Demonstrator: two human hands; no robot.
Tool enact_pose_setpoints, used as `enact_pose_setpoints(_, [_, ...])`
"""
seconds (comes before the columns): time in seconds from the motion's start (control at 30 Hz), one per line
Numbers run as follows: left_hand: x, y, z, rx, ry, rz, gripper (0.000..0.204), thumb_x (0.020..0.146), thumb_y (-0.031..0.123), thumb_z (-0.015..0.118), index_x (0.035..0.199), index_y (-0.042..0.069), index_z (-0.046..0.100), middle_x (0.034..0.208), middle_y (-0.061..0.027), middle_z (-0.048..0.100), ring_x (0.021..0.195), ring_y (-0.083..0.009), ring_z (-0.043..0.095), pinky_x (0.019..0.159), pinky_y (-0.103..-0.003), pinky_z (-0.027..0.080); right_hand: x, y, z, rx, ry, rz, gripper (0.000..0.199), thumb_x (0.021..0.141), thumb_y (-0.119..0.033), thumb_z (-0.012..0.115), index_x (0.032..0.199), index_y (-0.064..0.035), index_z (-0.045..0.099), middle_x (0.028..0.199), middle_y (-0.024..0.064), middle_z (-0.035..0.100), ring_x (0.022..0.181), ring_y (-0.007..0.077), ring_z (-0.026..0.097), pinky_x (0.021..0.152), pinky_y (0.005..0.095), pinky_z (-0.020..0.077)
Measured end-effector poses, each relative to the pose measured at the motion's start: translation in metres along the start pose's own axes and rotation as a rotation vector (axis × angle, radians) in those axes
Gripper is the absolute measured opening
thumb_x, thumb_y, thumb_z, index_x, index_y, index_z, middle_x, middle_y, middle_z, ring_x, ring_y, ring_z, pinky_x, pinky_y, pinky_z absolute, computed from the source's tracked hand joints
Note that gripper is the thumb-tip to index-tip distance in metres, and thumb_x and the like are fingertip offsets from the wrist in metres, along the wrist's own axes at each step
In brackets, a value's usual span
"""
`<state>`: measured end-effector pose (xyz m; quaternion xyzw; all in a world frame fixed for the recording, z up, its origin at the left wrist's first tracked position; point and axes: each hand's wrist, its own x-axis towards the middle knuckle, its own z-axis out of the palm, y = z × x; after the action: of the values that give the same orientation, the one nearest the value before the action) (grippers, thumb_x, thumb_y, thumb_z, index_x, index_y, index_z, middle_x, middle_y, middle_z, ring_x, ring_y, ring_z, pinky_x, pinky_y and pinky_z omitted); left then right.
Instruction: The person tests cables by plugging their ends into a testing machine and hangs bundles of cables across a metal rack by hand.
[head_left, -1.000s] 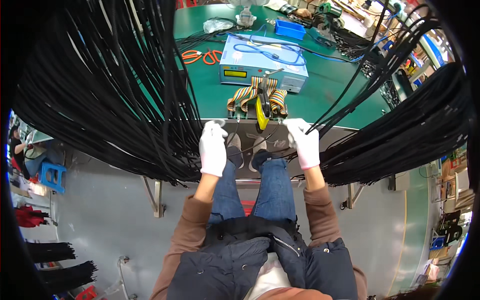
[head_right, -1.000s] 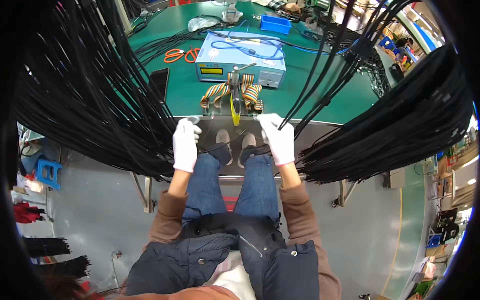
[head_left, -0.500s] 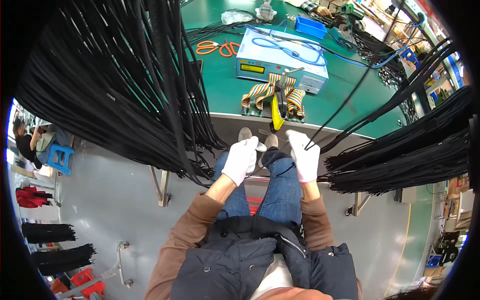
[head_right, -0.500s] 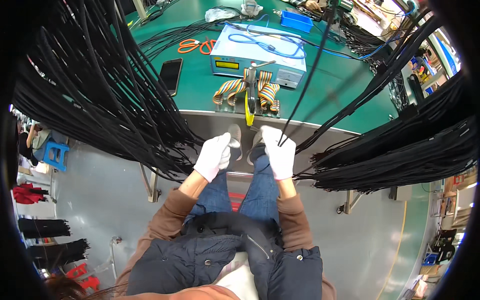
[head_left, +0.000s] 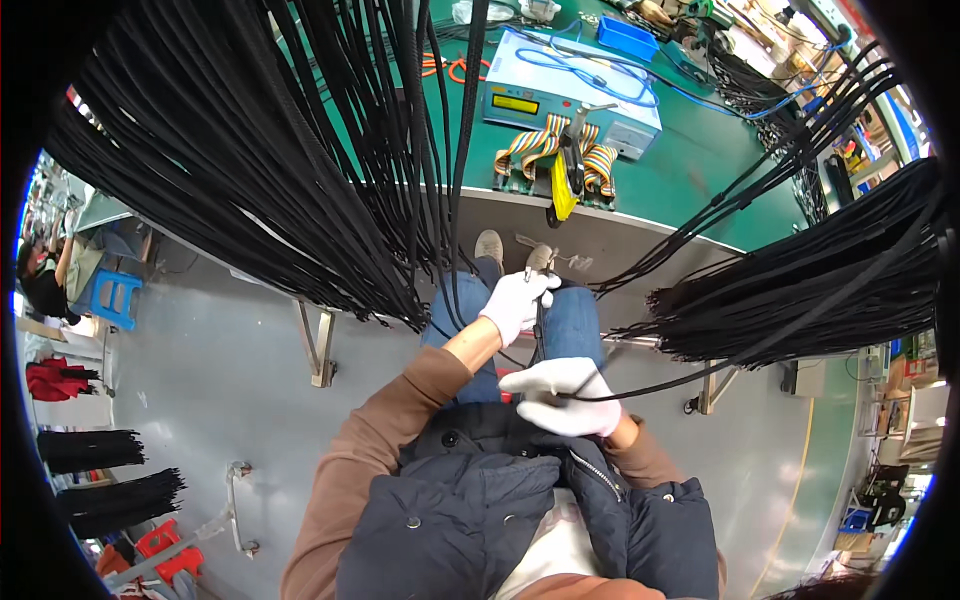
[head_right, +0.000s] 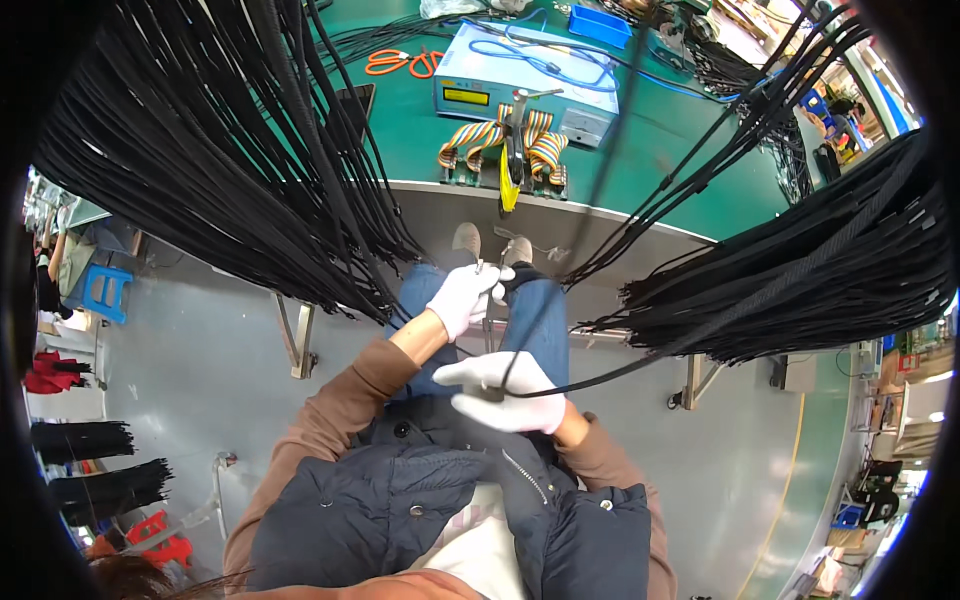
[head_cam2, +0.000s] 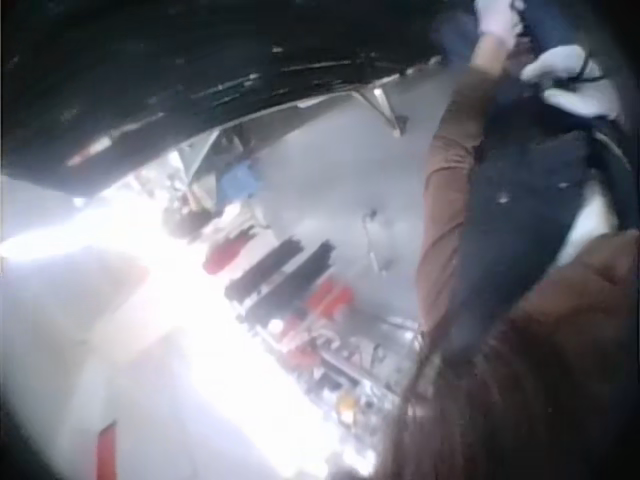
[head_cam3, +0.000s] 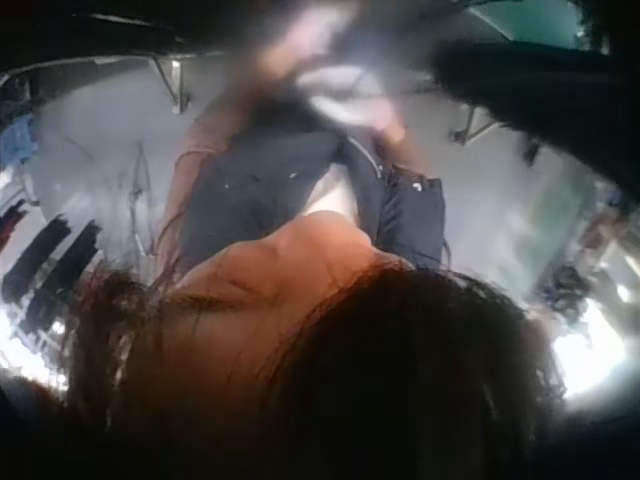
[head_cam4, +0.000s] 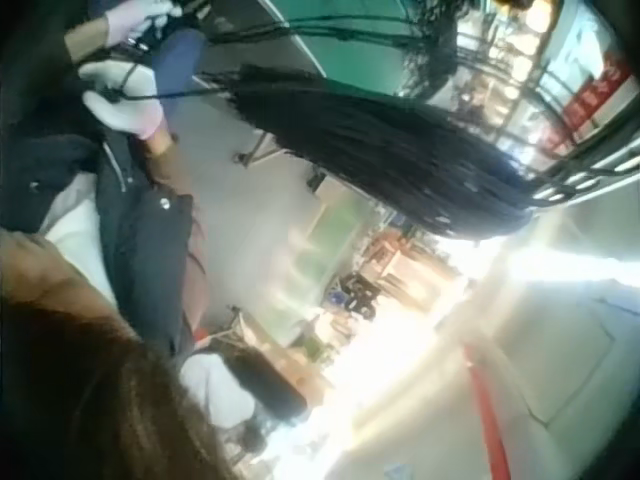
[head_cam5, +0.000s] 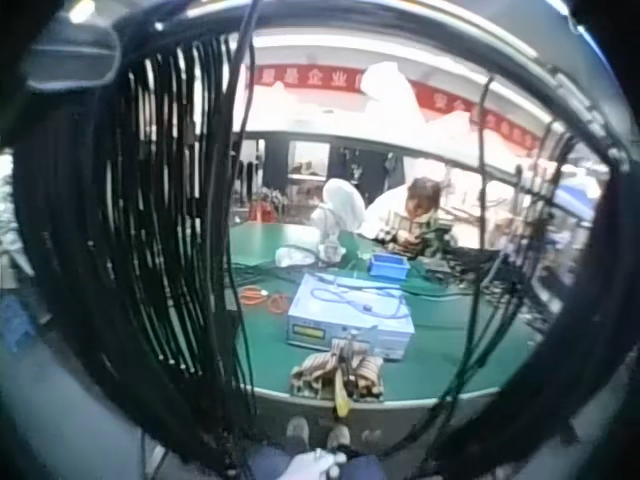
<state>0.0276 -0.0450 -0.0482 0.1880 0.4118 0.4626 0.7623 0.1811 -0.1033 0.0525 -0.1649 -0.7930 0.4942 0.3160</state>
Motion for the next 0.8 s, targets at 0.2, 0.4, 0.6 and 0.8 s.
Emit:
enact_pose_setpoints(0.2, [-0.017,-0.001,-0.002,0.208,0.041,0.228,0.018,0.094,0.015,0.055,0.100,0.002,0.067,0.078,-0.0078,0.065,0.060,-0.0149,0.054,0.055,-0.026,0.044,0.002,0.018,-0.043,-0.805,0.163,0.021,0.031,0.080,-0.008,0.065,0.110,-0.0001,0.066,0.094,0.0115,0.067,0.074,0.0252,0.062,0.067,0.0307,0.0480])
enact_pose_setpoints(0.4, [-0.023,-0.004,0.013,0.675,0.128,0.699,0.020,0.091,0.015,0.056,0.093,-0.002,0.067,0.081,-0.0106,0.068,0.059,-0.0182,0.055,0.056,-0.028,0.046,0.028,0.060,-0.038,-0.040,0.511,0.498,0.022,0.086,-0.012,0.064,0.100,0.0041,0.069,0.094,0.0108,0.070,0.075,0.0201,0.062,0.071,0.0266,0.0477])
enact_pose_setpoints(0.6, [-0.028,0.022,0.015,0.919,0.218,0.766,0.020,0.090,0.014,0.057,0.094,-0.003,0.067,0.084,-0.0123,0.068,0.064,-0.0206,0.059,0.062,-0.027,0.048,0.037,0.073,-0.036,-0.220,0.463,0.317,0.023,0.089,-0.014,0.062,0.102,0.0048,0.068,0.086,0.0104,0.070,0.070,0.0147,0.061,0.066,0.0243,0.0479])
enact_pose_setpoints(0.8, [0.000,0.043,0.014,0.453,0.126,0.845,0.021,0.093,0.016,0.057,0.098,-0.002,0.068,0.084,-0.0120,0.069,0.062,-0.0172,0.058,0.058,-0.026,0.046,0.043,0.073,-0.036,-0.082,0.541,0.378,0.023,0.094,-0.012,0.056,0.103,0.0051,0.068,0.084,0.0105,0.069,0.069,0.0127,0.059,0.065,0.0228,0.0464])
